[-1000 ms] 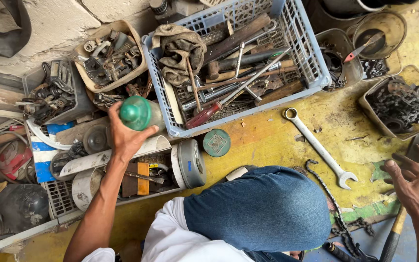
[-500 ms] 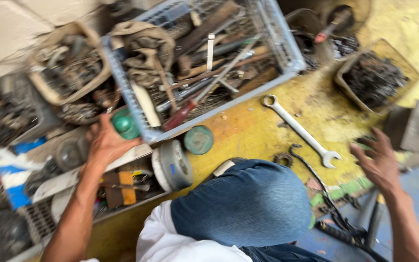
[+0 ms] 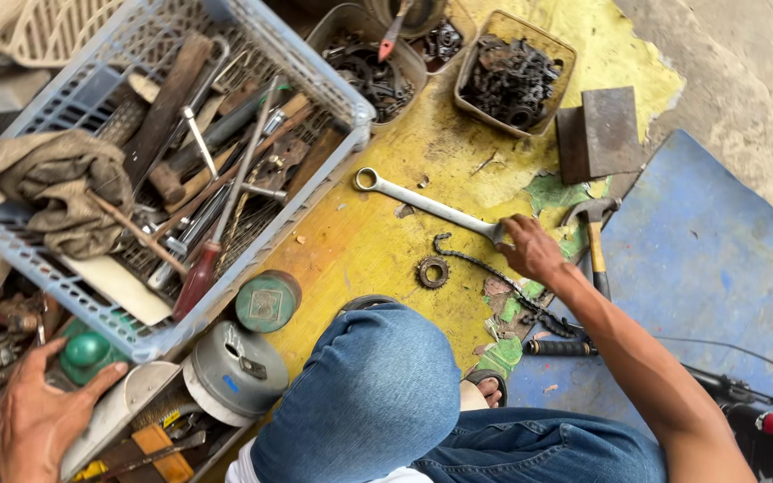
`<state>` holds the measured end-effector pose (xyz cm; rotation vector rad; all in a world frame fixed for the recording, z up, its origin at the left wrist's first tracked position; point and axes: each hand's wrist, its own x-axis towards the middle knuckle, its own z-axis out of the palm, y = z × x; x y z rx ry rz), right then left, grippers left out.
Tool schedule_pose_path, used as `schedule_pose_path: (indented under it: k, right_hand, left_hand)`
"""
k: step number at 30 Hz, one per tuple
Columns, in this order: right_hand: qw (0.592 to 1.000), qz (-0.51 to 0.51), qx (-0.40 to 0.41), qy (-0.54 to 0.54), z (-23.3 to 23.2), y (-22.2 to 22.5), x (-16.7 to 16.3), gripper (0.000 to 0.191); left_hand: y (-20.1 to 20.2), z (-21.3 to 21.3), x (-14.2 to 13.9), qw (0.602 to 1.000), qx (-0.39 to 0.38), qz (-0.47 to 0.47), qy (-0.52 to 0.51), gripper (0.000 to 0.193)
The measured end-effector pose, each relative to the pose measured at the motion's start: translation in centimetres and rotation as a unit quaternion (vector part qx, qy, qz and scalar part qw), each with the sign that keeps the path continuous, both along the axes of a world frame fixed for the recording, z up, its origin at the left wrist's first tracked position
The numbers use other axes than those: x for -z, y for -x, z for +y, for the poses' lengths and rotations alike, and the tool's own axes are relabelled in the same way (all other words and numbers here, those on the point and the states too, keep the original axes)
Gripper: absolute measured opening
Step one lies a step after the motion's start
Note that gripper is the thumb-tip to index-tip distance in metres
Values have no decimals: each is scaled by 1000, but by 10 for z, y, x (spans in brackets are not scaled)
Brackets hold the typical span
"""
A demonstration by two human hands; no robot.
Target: The person uses a hammer and wrench to remove and reattach pins to a bicycle chain on a workbench. They then move to the bicycle and install the chain onto the gears.
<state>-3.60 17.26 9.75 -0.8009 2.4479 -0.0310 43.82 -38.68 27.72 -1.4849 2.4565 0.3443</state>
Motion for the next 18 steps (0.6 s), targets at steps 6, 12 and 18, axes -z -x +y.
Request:
schedule_pose_path:
  k: [6,12,18]
  right_hand:
    - [999,23,-18,-32,-12,-12,-6,71]
    - [995,-37,15,-90,-26,-1,-17,56]
    - [986,140,-79,48,-22,-20,-28,48]
  left_hand:
    - [4,13,-9,999,-5,-23,47,89]
    - [54,86,-61,920,31,370,124,48]
    - [172,163,-76,817,279,500,61,40]
